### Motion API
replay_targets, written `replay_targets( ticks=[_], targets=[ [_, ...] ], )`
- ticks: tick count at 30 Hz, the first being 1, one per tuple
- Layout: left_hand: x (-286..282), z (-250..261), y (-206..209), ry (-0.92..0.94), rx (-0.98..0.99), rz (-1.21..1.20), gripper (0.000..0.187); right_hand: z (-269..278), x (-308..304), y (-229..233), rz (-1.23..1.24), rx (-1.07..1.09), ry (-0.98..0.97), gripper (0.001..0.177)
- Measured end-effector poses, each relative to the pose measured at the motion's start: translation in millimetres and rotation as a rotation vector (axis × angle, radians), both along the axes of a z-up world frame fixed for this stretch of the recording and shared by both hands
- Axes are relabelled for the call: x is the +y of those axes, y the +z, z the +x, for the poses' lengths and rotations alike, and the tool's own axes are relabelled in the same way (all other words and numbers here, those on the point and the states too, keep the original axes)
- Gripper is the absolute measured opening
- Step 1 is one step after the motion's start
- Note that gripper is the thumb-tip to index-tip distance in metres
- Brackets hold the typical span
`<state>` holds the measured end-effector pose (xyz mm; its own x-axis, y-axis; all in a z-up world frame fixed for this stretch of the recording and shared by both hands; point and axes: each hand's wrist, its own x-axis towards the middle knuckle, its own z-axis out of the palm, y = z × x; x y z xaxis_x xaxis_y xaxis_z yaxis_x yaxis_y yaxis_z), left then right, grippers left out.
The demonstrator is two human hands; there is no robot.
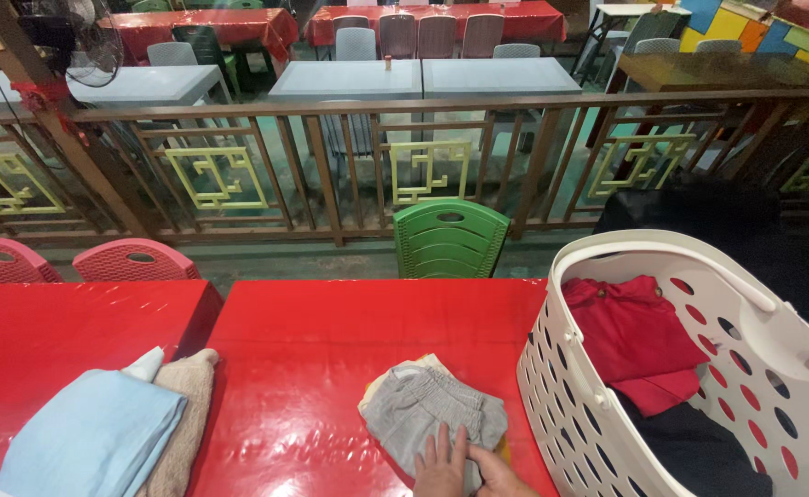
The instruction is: The person folds various garments and towels on a red table and places them into a white laundry basket. Items include shirts, pants, and towels of different colors. The person handles each item one at a time, folding them neatly before stacking or placing them in the basket.
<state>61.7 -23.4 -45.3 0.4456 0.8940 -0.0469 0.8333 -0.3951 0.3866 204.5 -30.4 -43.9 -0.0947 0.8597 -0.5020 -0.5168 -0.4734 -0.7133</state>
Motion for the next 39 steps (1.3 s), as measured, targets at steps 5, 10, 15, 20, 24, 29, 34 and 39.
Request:
replay_targets(
  ticks=[5, 10, 15, 20, 24, 29, 34, 39],
  targets=[
    [-5, -17, -12, -0.033, -0.082, 0.765, 0.056, -6, 4, -2, 0.067, -0.071, -0.167, 0.067],
    [11, -33, 30, 0.027, -0.188, 0.743, 0.058, -23, 17, 38, 0.057, -0.033, -0.135, 0.063],
    [20, -42, 129, 0.132, -0.613, 0.347, 0.067, -28, 20, 115, 0.033, 0.004, -0.112, 0.064],
    [39, -51, 193, 0.674, -0.579, -0.292, 0.052, -17, -4, 135, -0.232, -0.261, -0.069, 0.063],
    [41, -64, 171, 0.692, -1.306, -0.337, 0.052, -8, -15, 82, -0.395, -0.446, -0.079, 0.071],
    [17, -66, 103, 0.775, -1.825, -0.806, 0.061, 14, -22, 34, -0.101, 0.458, 0.05, 0.061],
    [11, -88, 86, 0.441, -2.114, -1.272, 0.065, 18, -27, 99, -0.105, 0.632, 0.042, 0.06],
    [7, -132, 167, 0.42, -1.788, -1.117, 0.074, 10, -30, 239, -0.047, 0.427, -0.007, 0.054]
  ],
)
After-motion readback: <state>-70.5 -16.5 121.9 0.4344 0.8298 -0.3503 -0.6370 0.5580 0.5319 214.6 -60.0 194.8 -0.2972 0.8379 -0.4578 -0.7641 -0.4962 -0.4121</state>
